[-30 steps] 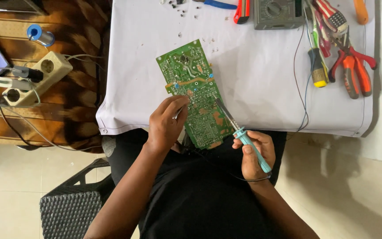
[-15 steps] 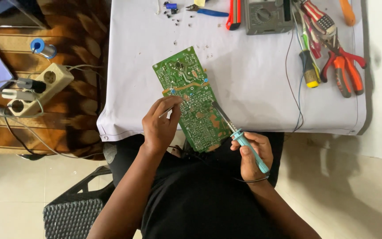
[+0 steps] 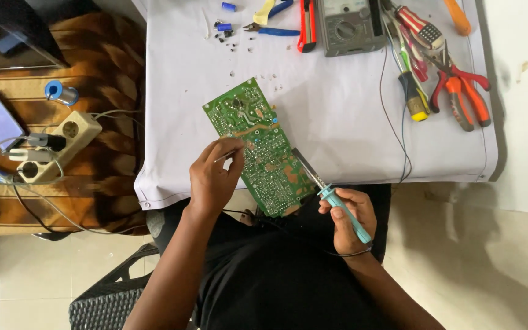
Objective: A person is soldering components onto a printed circuit board at a repair bench.
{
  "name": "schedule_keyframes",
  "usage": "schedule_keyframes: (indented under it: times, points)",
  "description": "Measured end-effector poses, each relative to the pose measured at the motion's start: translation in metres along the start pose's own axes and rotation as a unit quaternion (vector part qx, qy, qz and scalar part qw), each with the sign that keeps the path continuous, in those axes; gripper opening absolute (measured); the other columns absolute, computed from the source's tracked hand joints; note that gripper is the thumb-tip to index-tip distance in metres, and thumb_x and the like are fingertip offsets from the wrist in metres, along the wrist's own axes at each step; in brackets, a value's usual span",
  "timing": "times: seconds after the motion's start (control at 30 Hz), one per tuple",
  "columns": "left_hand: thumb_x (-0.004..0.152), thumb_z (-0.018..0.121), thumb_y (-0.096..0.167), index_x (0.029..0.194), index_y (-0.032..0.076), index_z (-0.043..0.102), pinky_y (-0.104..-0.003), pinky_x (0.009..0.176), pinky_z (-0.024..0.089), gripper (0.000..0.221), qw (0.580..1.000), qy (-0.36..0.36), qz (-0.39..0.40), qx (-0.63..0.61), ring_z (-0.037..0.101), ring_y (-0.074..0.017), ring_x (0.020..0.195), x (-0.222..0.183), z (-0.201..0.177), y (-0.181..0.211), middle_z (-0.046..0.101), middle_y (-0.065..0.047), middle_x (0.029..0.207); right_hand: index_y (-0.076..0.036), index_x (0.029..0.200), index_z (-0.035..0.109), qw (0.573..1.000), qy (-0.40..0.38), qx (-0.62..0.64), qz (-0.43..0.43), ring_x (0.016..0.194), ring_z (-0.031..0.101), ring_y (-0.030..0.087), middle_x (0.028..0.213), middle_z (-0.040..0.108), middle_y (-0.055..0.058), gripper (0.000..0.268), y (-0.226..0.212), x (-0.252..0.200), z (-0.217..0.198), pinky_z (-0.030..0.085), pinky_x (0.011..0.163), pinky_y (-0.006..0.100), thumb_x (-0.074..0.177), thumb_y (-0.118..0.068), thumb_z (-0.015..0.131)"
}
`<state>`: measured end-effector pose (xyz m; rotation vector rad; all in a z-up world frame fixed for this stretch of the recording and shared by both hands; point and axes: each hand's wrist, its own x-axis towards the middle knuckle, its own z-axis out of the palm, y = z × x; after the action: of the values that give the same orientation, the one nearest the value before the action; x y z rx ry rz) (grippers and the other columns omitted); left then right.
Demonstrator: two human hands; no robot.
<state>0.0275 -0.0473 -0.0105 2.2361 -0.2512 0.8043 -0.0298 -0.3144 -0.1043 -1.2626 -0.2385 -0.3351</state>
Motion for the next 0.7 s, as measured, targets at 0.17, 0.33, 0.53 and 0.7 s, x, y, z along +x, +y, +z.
schedule_keyframes:
  times: [0.17,0.33,0.53,0.7]
  points:
    - [0.09,0.075,-0.004,0.099,0.007,0.074,-0.032,0.07,0.066,0.015,1.0,-0.005,-0.007,0.01,0.076,-0.0248,0.082,-0.016,0.005,-0.006,0.074,-0.007,0.092,0.013,0.115,0.056,1.0,-0.008,0.005,0.001,0.065,0.074,0.025,0.083,0.075,0.028,0.03,0.0,0.002,0.005,0.064,0.075,0.044,0.093,-0.005,0.066]
    - [0.089,0.075,-0.006,0.1,0.007,0.074,-0.034,0.071,0.066,0.017,1.0,-0.012,-0.014,0.016,0.077,-0.0264,0.082,-0.019,0.005,-0.005,0.074,-0.008,0.092,0.012,0.116,0.055,1.0,-0.02,0.01,0.007,0.066,0.074,0.025,0.083,0.075,0.027,0.03,0.004,-0.001,0.007,0.064,0.077,0.046,0.093,-0.004,0.066]
    - [0.09,0.075,-0.005,0.101,0.007,0.074,-0.036,0.074,0.066,0.017,0.999,-0.018,-0.029,0.0,0.077,-0.0274,0.085,-0.023,0.008,-0.006,0.074,-0.008,0.094,0.014,0.116,0.055,1.0,-0.009,0.002,0.002,0.065,0.074,0.024,0.083,0.076,0.028,0.032,0.002,-0.001,0.007,0.063,0.079,0.045,0.092,-0.003,0.066]
    - [0.09,0.074,-0.005,0.102,0.006,0.073,-0.038,0.075,0.066,0.016,0.999,-0.024,-0.024,0.008,0.077,-0.0291,0.085,-0.025,0.009,-0.008,0.074,-0.009,0.094,0.014,0.115,0.056,1.0,-0.007,-0.004,0.004,0.063,0.074,0.026,0.082,0.075,0.029,0.031,-0.001,0.0,0.006,0.063,0.073,0.043,0.092,-0.003,0.066]
